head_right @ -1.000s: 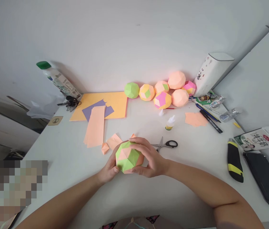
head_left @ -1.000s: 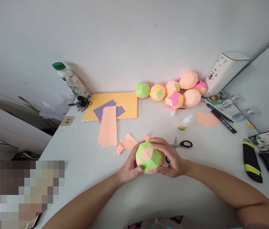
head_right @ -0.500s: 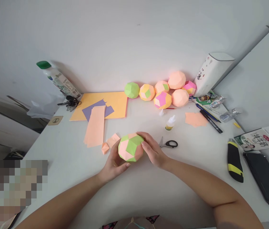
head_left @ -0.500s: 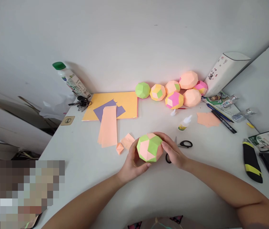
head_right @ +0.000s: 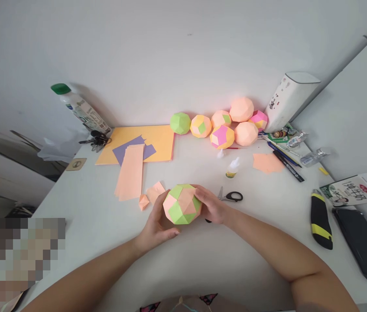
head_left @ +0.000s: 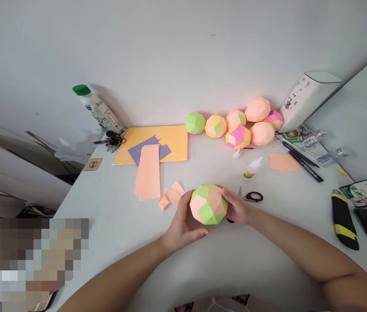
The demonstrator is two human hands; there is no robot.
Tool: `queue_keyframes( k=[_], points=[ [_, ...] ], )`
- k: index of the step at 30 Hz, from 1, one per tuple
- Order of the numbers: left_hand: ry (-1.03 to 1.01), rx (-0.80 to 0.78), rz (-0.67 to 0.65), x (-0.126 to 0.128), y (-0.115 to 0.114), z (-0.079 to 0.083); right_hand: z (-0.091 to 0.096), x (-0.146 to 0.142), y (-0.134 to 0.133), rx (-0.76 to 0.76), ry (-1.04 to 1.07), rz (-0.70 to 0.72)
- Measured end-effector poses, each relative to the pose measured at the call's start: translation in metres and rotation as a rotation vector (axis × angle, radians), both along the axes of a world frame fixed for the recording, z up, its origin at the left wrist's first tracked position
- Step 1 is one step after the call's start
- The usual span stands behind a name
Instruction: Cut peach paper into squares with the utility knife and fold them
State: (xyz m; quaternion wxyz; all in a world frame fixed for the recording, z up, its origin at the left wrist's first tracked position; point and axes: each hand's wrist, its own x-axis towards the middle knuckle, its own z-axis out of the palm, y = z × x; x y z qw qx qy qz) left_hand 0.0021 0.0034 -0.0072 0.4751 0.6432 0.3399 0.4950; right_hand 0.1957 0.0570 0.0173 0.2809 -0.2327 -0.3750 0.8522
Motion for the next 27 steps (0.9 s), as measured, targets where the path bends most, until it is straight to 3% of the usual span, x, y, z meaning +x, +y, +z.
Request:
queue_keyframes(
  k=[4,14,21,27],
  points=[
    [-0.059,-0.058,-0.069,0.002,-0.002,-0.002,0.000,0.000,0.002,-0.052,0.023,0.044],
    [0.047,-0.024,0.064,0.000,-0.001,0.002,-0.002,0.000,0.011,-0.188,-0.051,0.109],
    [-0.003,-0.071,0.078,0.001,-0.002,0.000,-0.006,0.001,0.015,-0.216,0.084,0.143],
    [0.013,-0.063,0.064,0.002,-0.002,0.001,-0.008,0.000,0.014,-0.242,0.068,0.129]
  ],
)
